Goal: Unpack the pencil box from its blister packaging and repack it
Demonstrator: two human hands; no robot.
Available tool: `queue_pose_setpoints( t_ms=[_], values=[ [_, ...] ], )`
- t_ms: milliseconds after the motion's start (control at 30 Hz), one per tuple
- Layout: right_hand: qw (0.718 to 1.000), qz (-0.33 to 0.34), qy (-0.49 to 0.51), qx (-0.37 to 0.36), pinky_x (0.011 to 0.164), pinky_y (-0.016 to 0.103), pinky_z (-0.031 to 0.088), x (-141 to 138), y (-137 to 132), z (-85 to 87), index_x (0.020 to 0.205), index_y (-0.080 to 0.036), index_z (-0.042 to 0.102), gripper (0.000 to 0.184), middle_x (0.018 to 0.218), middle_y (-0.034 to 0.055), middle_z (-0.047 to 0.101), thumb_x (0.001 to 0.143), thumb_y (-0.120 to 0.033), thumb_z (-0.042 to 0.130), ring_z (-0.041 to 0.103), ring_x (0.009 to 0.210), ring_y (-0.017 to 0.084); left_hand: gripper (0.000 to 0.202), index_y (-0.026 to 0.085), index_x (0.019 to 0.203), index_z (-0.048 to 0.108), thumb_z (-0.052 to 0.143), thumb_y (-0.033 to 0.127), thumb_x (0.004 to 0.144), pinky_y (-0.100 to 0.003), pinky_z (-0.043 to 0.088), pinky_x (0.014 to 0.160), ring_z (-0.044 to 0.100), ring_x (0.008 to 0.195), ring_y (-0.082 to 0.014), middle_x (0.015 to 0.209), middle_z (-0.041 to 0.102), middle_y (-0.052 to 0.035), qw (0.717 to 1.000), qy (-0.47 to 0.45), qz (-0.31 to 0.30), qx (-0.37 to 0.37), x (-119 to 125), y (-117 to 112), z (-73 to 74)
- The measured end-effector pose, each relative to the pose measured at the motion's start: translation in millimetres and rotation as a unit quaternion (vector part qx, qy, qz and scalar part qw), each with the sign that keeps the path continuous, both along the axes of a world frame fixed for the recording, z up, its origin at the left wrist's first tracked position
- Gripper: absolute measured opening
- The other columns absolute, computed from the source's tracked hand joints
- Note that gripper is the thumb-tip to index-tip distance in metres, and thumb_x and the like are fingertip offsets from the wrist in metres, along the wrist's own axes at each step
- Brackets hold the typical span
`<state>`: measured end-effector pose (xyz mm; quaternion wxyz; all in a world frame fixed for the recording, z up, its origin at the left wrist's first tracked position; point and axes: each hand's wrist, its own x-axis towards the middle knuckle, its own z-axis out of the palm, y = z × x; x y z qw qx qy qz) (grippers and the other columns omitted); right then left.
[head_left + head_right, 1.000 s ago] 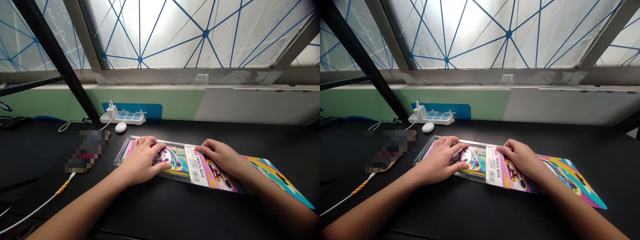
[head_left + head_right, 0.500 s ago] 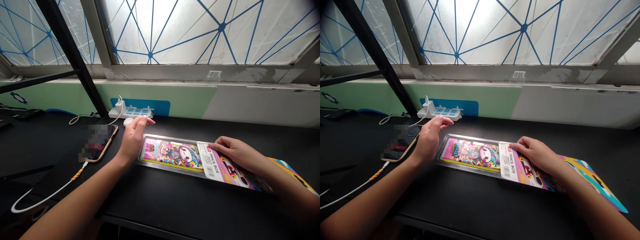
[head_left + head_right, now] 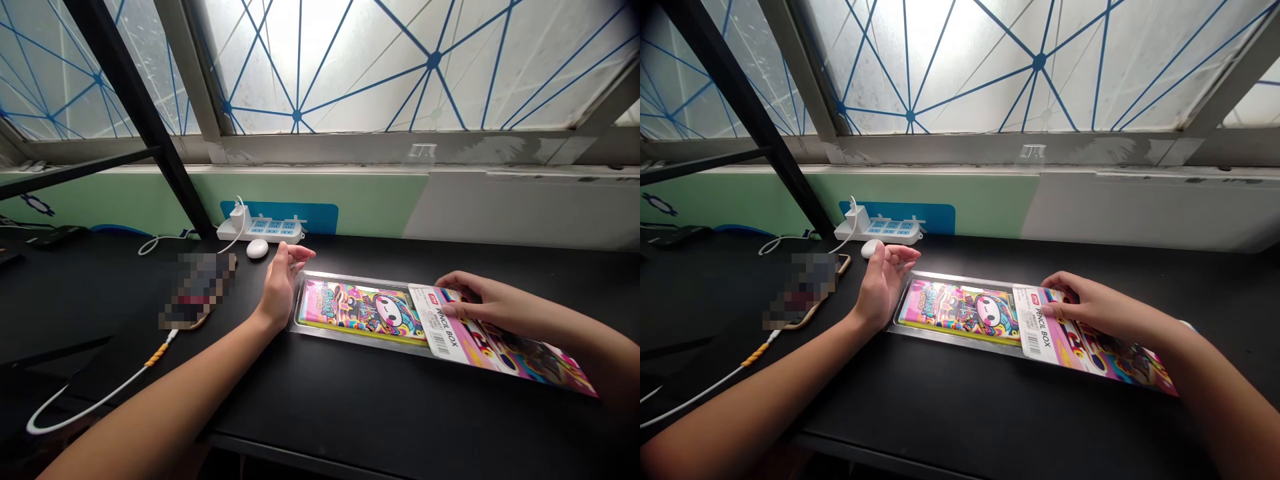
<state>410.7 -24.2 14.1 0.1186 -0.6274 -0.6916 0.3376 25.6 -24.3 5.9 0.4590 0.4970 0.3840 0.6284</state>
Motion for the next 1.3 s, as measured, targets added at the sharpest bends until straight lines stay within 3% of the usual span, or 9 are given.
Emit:
queue_pose_setpoints(
  t_ms=[133,300,600,800,1067,1300],
  values=[
    [0.999,-0.020,-0.025,0.039,0.089,0.036,0.057,-5.8,1.3,-0.1,0.127,-0.029,0.067,0.065,0.126,0.0115,0.071,0.074,-0.066,0.075,0.069,0.111,0.035,0.054,0.021,0.093,0.065,0.033,0.063,0.103,-0.039,0.048,0.104,0.067,0.110,-0.0237,0.102,0.073,-0.0093,1.000,-0.030,-0.006,0.000,-1.4,2.9,-1.4],
    [0.996,-0.012,-0.065,0.066,0.092,0.042,0.059,-38.4,4.5,9.2,0.127,-0.029,0.068,0.080,0.128,0.0132,0.070,0.062,-0.075,0.074,0.069,0.112,0.037,0.054,0.020,0.094,0.066,0.033,0.063,0.103,-0.039,0.047,0.106,0.067,0.107,-0.0231,0.099,0.072,-0.0089,0.999,-0.038,-0.017,0.012,-2.8,2.8,0.0],
    [0.979,0.109,-0.169,0.040,0.108,0.050,0.046,-126.3,21.1,31.7,0.140,-0.025,0.058,0.076,0.147,0.0166,0.058,0.079,-0.070,0.062,0.058,0.129,0.039,0.057,0.019,0.095,0.066,0.038,0.069,0.100,-0.039,0.046,0.104,0.067,0.104,-0.0237,0.096,0.072,-0.0085,0.997,-0.068,-0.041,0.017,-4.9,1.4,4.7],
    [0.969,0.161,-0.182,0.037,0.106,0.048,0.045,-176.1,31.0,37.8,0.143,-0.023,0.055,0.077,0.145,0.0164,0.057,0.082,-0.071,0.061,0.054,0.132,0.038,0.059,0.018,0.096,0.067,0.037,0.069,0.101,-0.036,0.045,0.099,0.066,0.100,-0.0231,0.095,0.072,-0.0089,0.994,-0.096,-0.054,0.007,-4.6,2.8,3.3],
    [0.955,0.203,-0.202,0.075,0.103,0.053,0.043,-241.4,37.8,35.2,0.136,-0.022,0.059,0.067,0.137,0.0171,0.059,0.089,-0.069,0.056,0.054,0.128,0.039,0.057,0.018,0.094,0.067,0.042,0.070,0.099,-0.033,0.048,0.092,0.065,0.092,-0.0213,0.089,0.071,-0.0071,0.989,-0.130,-0.077,-0.008,-5.7,3.0,3.2],
    [0.947,0.210,-0.208,0.127,0.101,0.058,0.041,-250.7,35.2,31.4,0.130,-0.018,0.062,0.066,0.130,0.0202,0.062,0.095,-0.071,0.042,0.057,0.123,0.041,0.058,0.018,0.091,0.066,0.044,0.071,0.098,-0.032,0.048,0.088,0.066,0.087,-0.0198,0.085,0.071,-0.0066,0.987,-0.152,-0.047,-0.035,-12.9,8.2,5.3]
  ],
)
